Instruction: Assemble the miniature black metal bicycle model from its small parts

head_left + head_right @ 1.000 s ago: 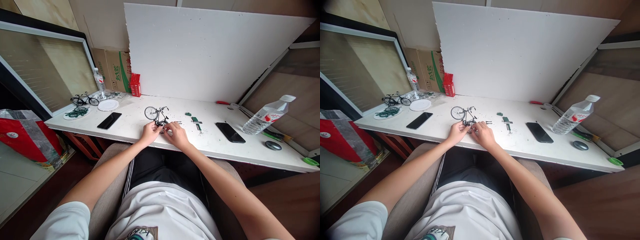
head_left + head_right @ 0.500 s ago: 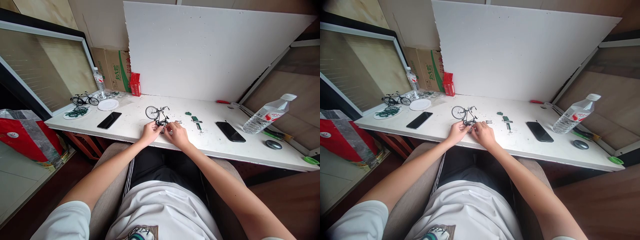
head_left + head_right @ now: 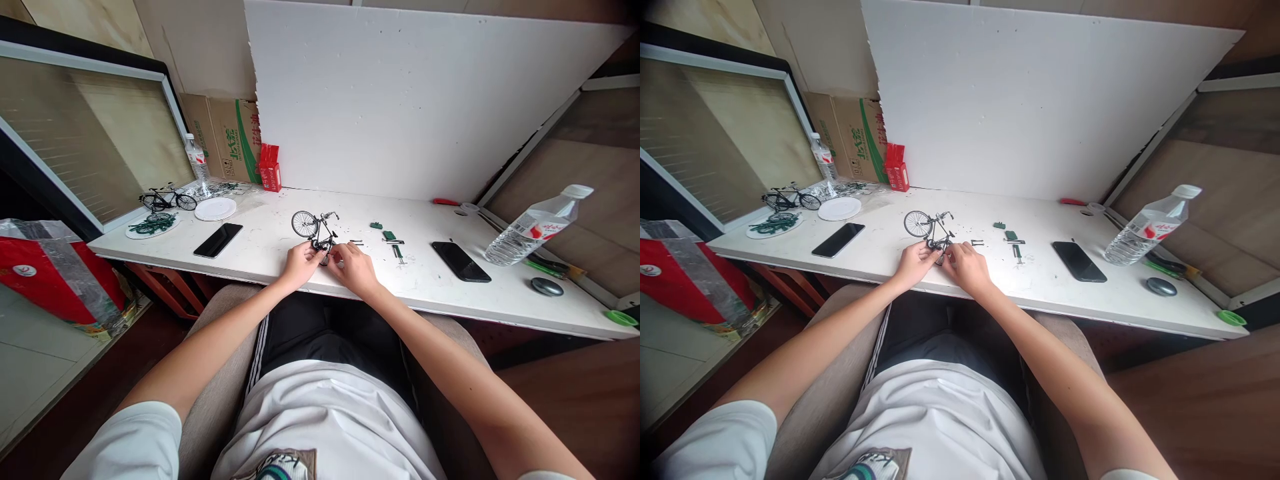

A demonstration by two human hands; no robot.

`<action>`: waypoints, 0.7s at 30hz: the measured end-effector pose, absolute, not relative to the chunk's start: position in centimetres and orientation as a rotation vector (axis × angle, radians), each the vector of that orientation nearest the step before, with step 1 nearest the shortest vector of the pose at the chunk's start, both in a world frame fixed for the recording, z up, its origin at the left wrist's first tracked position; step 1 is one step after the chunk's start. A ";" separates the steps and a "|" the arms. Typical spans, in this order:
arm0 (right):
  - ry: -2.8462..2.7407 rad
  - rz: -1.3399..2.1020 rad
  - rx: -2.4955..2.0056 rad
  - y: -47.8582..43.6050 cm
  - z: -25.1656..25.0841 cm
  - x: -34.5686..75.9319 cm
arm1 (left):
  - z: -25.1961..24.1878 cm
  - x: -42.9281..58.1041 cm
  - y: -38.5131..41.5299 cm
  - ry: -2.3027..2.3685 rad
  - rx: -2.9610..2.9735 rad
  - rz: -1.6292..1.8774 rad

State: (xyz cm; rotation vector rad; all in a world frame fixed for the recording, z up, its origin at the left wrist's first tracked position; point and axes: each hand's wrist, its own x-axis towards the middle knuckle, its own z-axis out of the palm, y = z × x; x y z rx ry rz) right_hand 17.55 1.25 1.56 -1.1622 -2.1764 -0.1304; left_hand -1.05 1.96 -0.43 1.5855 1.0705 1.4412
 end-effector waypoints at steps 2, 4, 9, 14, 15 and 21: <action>-2.156 -0.125 -1.156 1.2 1.7 17.6 | -0.4 -1.0 1.9 1.062 1.583 1.436; -2.116 -0.128 -1.140 1.6 2.1 18.1 | -0.4 -1.0 1.9 1.063 1.572 1.435; -2.035 -0.169 -1.169 4.6 2.9 22.4 | -0.7 -1.0 2.3 1.141 1.463 1.465; -2.139 -0.104 -1.310 7.2 1.9 25.9 | -0.4 -1.5 2.8 1.096 1.312 1.443; -2.185 -0.087 -1.309 7.4 1.6 26.1 | -0.2 -1.7 2.9 1.075 1.260 1.432; -2.291 -0.003 -1.377 7.6 0.8 26.2 | 1.5 -4.1 3.9 0.924 0.955 1.277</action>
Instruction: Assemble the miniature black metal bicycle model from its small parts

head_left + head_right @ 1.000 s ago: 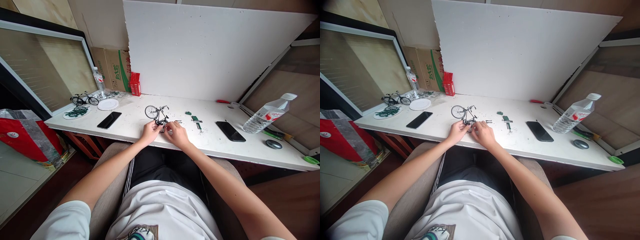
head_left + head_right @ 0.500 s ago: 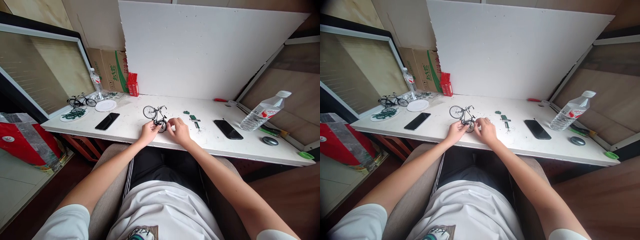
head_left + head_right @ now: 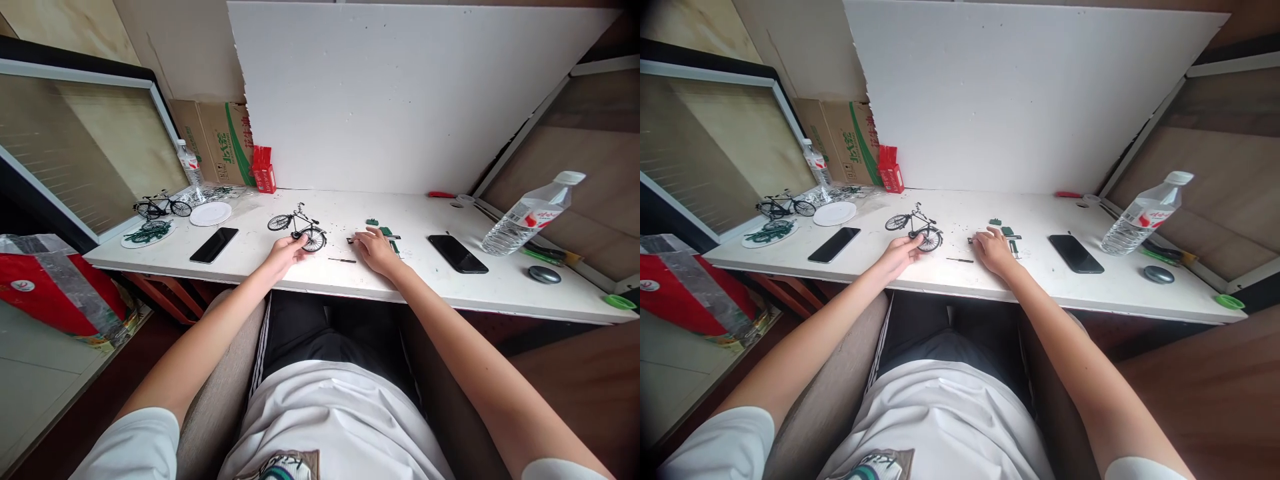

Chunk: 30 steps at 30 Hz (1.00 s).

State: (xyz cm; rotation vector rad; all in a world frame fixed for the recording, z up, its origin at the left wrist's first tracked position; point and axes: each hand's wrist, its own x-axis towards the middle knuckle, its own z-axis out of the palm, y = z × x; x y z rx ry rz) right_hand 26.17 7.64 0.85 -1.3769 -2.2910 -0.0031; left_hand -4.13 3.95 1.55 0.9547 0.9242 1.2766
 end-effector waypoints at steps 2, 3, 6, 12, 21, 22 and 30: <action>-2.270 0.006 -1.437 7.8 0.9 26.3 | 1.8 -5.3 4.4 0.901 0.915 1.283; -2.254 -0.002 -1.462 7.9 1.0 26.4 | 1.9 -5.8 4.7 0.881 0.913 1.287; -2.196 -0.034 -1.500 8.0 1.0 26.5 | 2.1 -7.3 5.3 0.878 0.899 1.265; -2.066 0.029 -1.525 8.3 0.6 26.6 | 2.1 -8.2 5.6 0.915 0.878 1.266; -1.992 0.053 -1.297 7.1 1.5 25.5 | 2.3 -7.4 4.6 0.917 0.956 1.222; -1.989 0.004 -1.244 6.6 1.8 24.9 | 2.3 -7.3 4.6 0.917 0.955 1.221; -2.237 0.041 -0.722 1.0 2.8 18.4 | 1.5 -7.7 4.9 0.877 1.007 1.223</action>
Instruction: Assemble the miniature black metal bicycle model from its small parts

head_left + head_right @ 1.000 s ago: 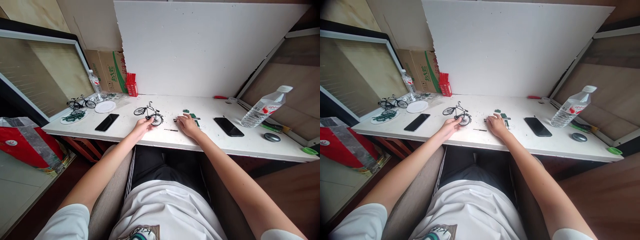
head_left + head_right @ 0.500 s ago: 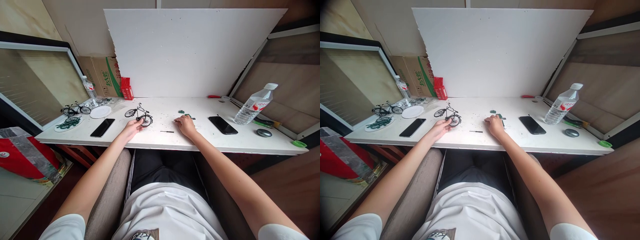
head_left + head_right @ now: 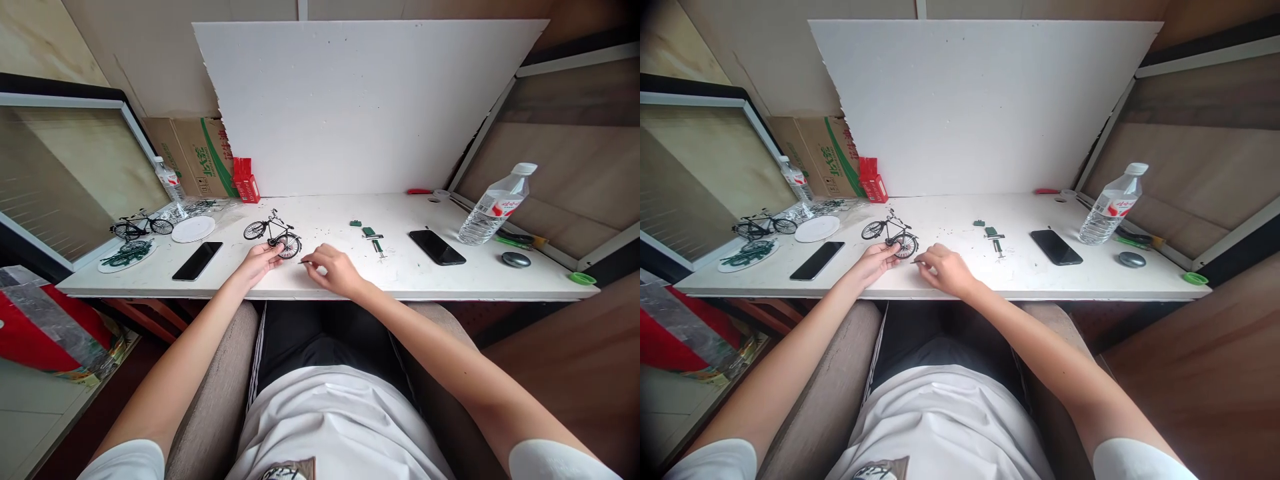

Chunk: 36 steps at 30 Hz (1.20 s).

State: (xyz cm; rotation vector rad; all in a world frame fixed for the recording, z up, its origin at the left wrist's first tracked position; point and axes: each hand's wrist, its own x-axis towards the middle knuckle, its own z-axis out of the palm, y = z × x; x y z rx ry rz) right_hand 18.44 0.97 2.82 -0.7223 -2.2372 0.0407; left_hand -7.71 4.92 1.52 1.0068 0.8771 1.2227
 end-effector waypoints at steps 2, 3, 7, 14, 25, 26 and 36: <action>-2.317 0.014 -0.655 0.2 2.3 17.7 | 1.4 -7.8 5.0 0.880 1.013 1.221; -2.359 -0.007 -0.626 0.0 1.9 17.5 | 1.3 -7.8 5.0 0.885 1.012 1.223; -2.417 -0.055 -0.606 -0.1 1.1 17.6 | 1.3 -7.8 5.0 0.888 1.006 1.223; -2.276 0.066 -0.663 0.1 1.4 17.6 | 1.6 -7.5 4.6 0.888 1.013 1.203; -1.951 0.283 -0.754 0.7 1.6 17.7 | 1.7 -6.6 4.4 0.827 0.928 1.199; -1.937 0.313 -0.766 0.6 1.7 17.7 | 1.8 -6.5 4.3 0.827 0.920 1.198; -1.830 0.390 -0.885 0.7 1.7 17.8 | 1.7 -6.6 4.4 0.826 0.957 1.198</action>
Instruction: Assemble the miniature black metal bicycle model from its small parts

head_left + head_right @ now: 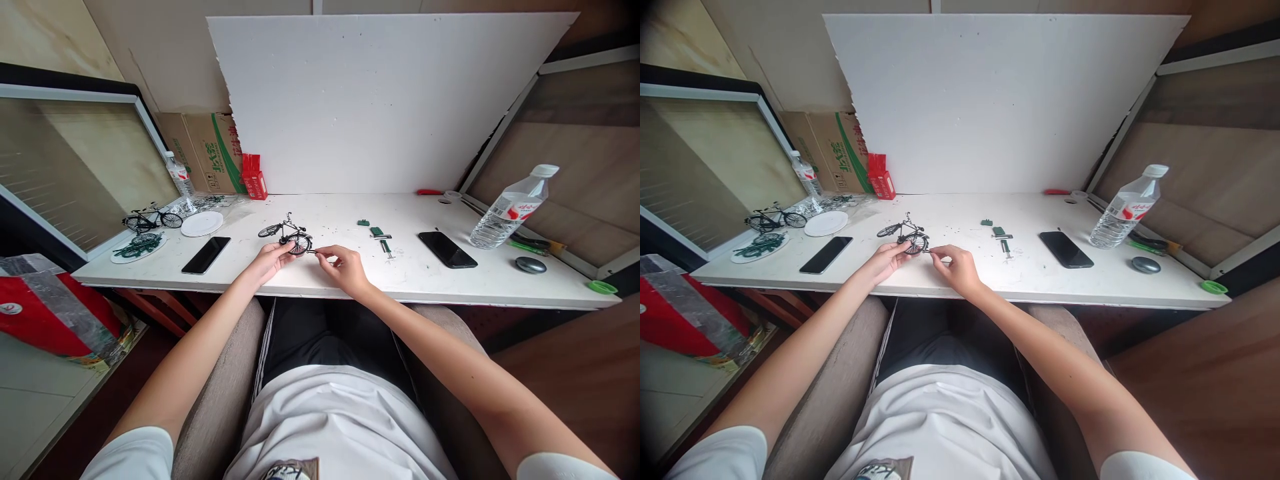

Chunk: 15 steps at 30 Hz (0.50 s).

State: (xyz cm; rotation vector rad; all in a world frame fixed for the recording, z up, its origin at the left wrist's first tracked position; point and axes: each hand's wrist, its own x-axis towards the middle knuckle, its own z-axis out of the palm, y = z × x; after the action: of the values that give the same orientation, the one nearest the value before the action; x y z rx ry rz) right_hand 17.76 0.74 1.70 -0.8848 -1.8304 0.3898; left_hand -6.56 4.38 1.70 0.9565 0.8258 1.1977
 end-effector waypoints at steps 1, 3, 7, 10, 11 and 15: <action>-1.826 0.393 -0.891 0.7 1.7 17.8 | 1.7 -6.5 4.4 0.829 0.969 1.189; -1.826 0.398 -0.896 0.7 1.6 17.7 | 1.7 -6.5 4.4 0.840 0.990 1.174; -1.846 0.400 -0.898 0.7 1.4 17.7 | 1.8 -6.3 4.2 0.839 1.006 1.165; -1.874 0.378 -0.897 0.7 1.3 17.7 | 2.1 -6.0 3.9 0.801 1.017 1.147; -1.880 0.371 -0.898 0.7 1.2 17.7 | 2.2 -5.8 3.7 0.791 1.018 1.149; -1.879 0.345 -0.926 0.6 1.2 17.6 | 2.6 -5.0 3.2 0.760 1.026 1.162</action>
State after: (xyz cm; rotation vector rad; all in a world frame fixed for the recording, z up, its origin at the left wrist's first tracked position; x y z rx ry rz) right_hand 17.62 0.62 1.23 -0.9264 -1.8787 0.3452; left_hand -4.98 3.18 2.58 1.0258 0.7602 1.1625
